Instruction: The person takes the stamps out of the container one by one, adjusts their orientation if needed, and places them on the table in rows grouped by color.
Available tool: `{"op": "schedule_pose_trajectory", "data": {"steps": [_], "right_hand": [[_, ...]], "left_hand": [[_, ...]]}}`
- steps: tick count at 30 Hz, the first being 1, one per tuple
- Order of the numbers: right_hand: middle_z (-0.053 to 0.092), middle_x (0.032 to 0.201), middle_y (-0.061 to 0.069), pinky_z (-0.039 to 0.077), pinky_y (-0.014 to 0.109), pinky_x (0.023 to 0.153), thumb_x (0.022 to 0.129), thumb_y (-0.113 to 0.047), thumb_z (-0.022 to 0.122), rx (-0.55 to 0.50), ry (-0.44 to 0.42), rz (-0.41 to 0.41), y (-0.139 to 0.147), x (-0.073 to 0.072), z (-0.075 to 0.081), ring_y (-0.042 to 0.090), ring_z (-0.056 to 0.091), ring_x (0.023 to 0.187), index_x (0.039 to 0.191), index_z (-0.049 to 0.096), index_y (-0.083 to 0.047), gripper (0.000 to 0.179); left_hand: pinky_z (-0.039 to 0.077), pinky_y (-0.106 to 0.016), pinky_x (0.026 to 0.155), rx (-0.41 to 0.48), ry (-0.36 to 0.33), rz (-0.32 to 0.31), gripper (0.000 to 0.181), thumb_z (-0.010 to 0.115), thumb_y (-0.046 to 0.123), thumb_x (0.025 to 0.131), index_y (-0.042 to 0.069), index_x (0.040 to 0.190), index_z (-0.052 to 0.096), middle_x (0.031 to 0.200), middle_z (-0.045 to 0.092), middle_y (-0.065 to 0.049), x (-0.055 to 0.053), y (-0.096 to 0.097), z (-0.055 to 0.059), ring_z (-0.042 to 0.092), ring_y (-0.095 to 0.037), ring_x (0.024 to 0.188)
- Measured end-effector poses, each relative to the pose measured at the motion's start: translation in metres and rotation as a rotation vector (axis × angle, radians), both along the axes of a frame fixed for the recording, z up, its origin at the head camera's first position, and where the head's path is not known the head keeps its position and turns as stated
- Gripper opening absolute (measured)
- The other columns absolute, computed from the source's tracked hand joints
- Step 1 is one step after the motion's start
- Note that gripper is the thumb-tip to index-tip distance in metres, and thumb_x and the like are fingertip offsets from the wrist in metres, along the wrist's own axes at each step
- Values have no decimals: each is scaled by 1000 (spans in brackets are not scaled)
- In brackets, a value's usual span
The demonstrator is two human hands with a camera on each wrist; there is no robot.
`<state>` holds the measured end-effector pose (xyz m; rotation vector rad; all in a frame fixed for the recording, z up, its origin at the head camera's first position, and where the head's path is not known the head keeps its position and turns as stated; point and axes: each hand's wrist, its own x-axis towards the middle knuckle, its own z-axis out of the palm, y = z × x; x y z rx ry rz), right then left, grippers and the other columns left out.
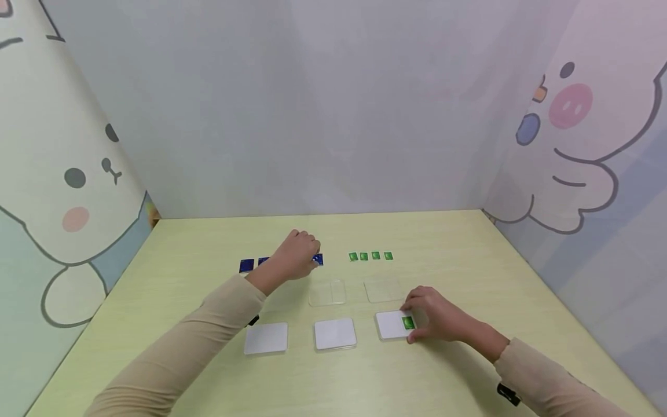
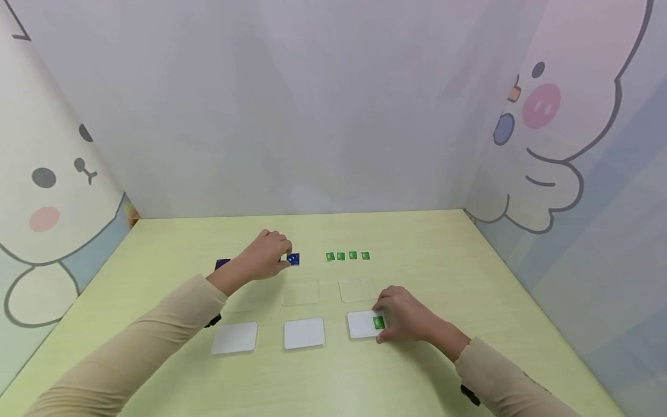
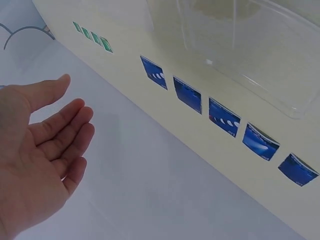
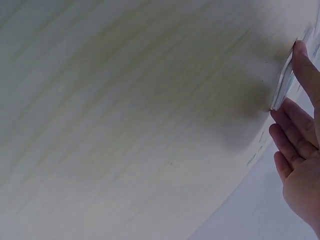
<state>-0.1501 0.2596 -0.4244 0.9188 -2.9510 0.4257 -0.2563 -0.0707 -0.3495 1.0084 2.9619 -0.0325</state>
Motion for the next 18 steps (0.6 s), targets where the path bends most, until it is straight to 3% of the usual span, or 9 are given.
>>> {"op": "schedule_pose_trajectory", "data": {"steps": [18], "right_hand": [[67,103,-6,49,38,89,66,-52,85,-58,-28,-24,6,-2,-7,13,56,99,103,74,-14,54]], "left_hand": [[42,-39,100,82,-32,-86,28,67,29,93,9,112,69,112,70,-4,21,54,-9,59,-22,109]]}}
